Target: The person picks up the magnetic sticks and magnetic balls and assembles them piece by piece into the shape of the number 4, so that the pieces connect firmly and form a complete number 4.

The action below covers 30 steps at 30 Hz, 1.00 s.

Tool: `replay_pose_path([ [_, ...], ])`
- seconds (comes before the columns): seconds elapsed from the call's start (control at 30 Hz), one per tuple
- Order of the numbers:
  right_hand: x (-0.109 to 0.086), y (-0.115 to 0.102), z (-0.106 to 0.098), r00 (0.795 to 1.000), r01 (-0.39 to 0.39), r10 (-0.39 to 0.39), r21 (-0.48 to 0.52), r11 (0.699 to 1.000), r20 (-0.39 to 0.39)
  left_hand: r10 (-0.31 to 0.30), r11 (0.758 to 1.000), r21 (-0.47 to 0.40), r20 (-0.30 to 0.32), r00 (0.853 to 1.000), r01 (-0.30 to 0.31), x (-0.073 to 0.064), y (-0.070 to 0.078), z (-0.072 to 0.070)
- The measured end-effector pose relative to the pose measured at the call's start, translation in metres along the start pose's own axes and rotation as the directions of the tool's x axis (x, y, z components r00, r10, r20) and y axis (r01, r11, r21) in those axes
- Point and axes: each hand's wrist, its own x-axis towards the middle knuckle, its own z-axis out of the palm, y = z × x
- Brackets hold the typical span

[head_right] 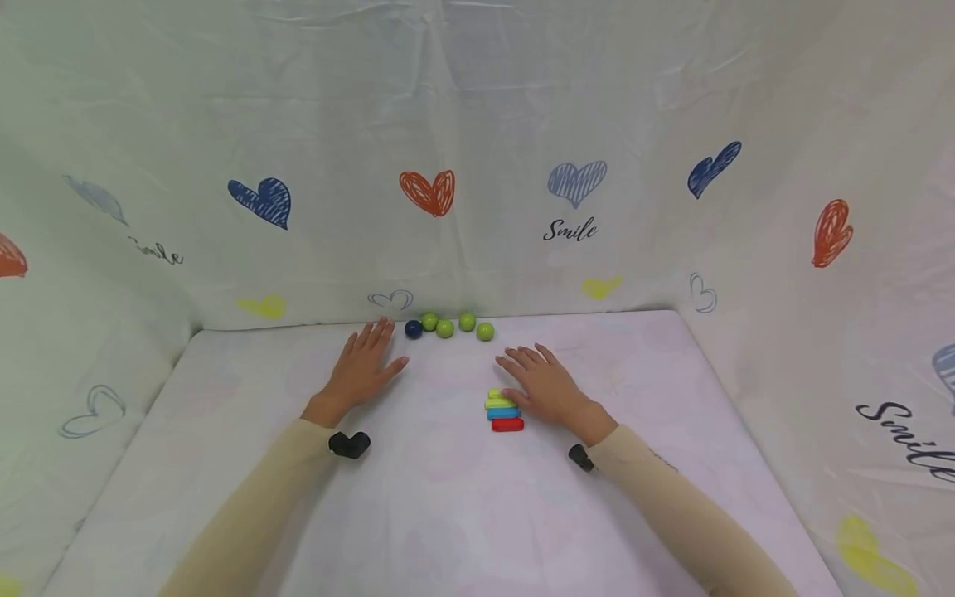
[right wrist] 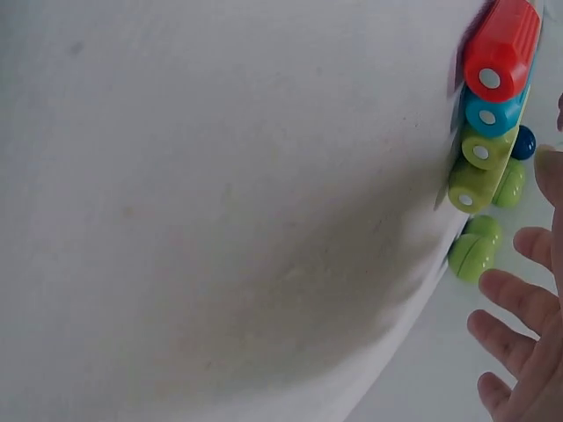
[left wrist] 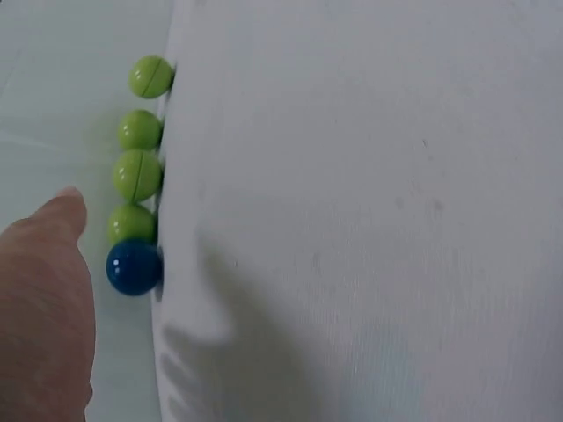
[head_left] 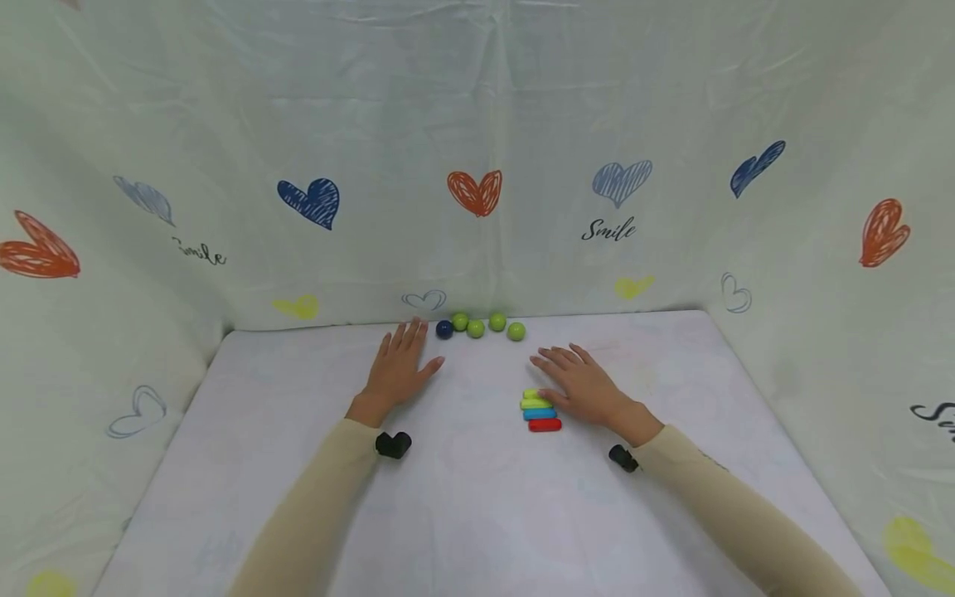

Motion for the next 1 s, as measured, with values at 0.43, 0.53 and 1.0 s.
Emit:
replay_pose_path([
  [0.43,0.008,-0.003,0.005,1.000,0.024,-0.024,0.005,1.000,0.008,-0.005,1.000,-0.009,0.001,1.000,0.005,0.011,0.015,0.010],
  [0.53,0.009,-0.004,0.005,1.000,0.026,-0.026,0.008,1.000,0.006,-0.007,1.000,-0.014,0.012,1.000,0.007,0.014,0.019,0.011],
  [1.0,0.014,-0.004,0.008,0.995,0.092,-0.091,0.000,0.996,-0.033,-0.004,1.000,0.020,0.023,1.000,0.004,0.028,0.027,0.016],
])
